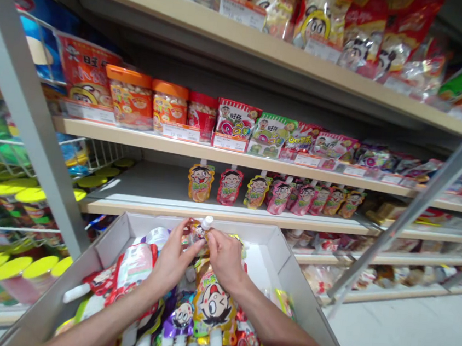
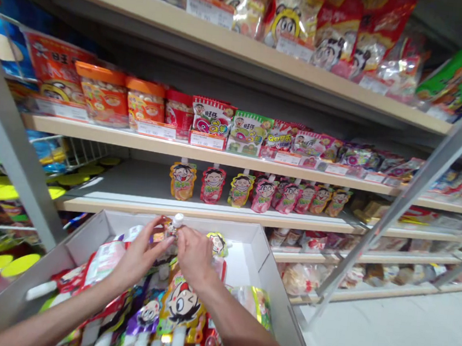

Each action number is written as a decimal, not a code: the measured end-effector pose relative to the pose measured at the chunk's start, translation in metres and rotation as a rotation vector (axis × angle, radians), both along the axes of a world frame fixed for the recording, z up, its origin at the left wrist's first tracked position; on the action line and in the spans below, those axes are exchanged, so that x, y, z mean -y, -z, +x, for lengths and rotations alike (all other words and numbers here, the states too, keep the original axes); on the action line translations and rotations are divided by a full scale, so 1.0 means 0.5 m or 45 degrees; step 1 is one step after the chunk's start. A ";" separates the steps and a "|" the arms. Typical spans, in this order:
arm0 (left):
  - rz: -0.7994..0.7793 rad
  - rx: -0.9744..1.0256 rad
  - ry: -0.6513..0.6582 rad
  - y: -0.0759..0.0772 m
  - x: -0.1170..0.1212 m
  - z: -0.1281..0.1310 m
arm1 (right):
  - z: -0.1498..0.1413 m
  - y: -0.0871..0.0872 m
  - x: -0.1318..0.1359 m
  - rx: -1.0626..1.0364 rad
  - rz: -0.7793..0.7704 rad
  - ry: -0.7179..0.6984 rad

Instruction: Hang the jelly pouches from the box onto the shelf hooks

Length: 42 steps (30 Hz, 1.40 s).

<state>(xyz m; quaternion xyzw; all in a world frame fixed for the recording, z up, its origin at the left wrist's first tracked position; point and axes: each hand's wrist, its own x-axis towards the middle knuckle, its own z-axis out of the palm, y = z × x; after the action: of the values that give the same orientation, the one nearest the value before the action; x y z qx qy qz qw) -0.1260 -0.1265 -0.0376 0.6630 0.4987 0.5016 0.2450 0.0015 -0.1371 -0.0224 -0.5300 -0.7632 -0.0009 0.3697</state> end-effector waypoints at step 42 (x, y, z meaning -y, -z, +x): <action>-0.202 -0.032 -0.350 -0.062 -0.272 -0.053 | -0.065 -0.004 -0.302 -0.978 -0.423 -0.047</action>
<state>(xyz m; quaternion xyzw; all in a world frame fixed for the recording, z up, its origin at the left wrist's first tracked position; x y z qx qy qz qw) -0.1526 0.0096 -0.0066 0.5733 0.6259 0.4811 0.2193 -0.0311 0.0138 -0.0207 -0.5303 -0.5690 0.3268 0.5369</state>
